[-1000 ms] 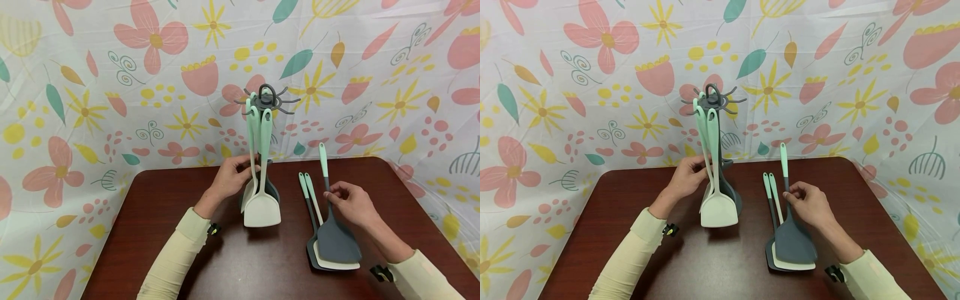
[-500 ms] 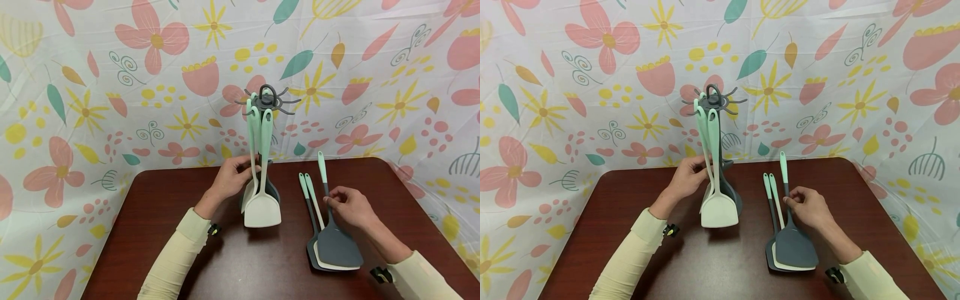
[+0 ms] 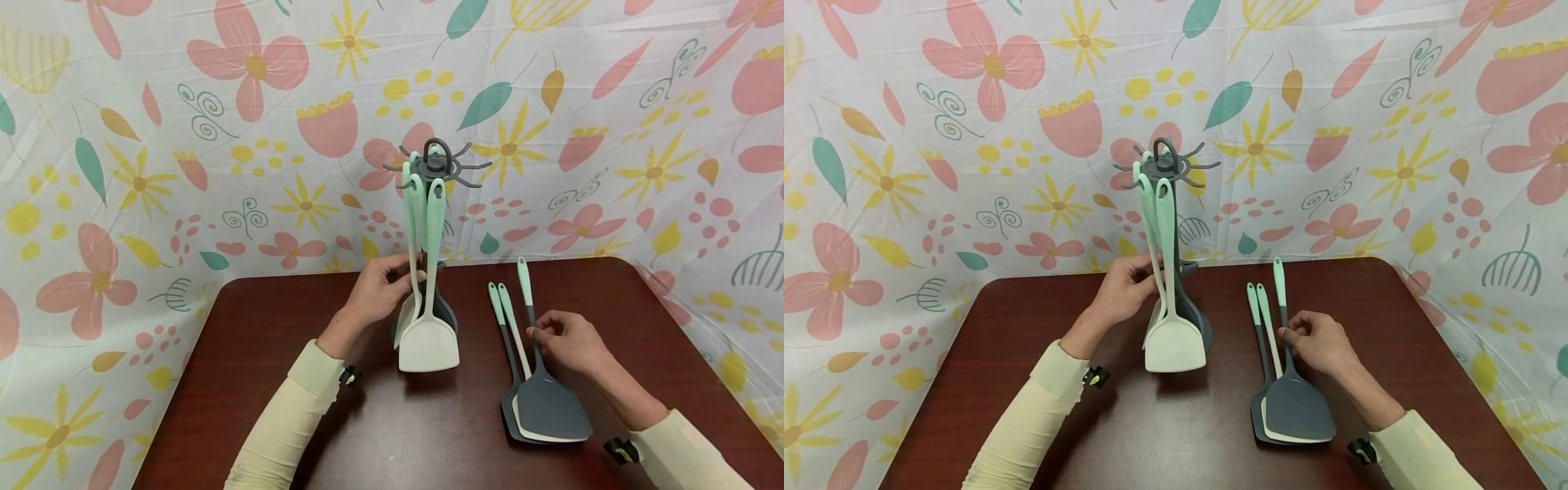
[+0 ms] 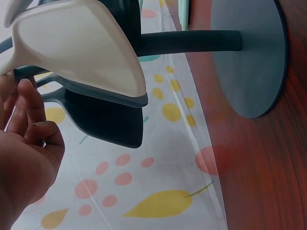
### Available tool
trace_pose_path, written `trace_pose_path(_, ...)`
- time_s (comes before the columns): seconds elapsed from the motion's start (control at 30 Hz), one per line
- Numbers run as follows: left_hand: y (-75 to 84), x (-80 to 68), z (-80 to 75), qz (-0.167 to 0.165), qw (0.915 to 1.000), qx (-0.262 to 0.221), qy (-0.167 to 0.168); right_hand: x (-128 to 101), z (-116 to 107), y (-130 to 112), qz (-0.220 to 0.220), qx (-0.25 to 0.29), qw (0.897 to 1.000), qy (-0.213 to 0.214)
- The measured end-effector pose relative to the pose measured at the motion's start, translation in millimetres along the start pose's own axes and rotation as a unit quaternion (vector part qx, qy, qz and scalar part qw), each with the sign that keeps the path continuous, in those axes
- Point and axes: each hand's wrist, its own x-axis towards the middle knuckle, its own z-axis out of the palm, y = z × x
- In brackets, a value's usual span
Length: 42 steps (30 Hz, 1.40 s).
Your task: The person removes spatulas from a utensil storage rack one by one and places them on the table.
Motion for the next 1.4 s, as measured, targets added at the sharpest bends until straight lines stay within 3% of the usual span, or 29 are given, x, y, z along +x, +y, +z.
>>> trace_pose_path(0.33, 1.1, 0.2, 0.0, -0.004, 1.0, 0.003, -0.001, 1, 2, 5, 0.017, 0.002, 1.0, -0.024)
trace_pose_path(1.4, 1.7, 0.2, 0.8, 0.004, 0.9999, 0.013, 0.003, 2, 10, 11, 0.043, -0.02, 0.998, -0.04)
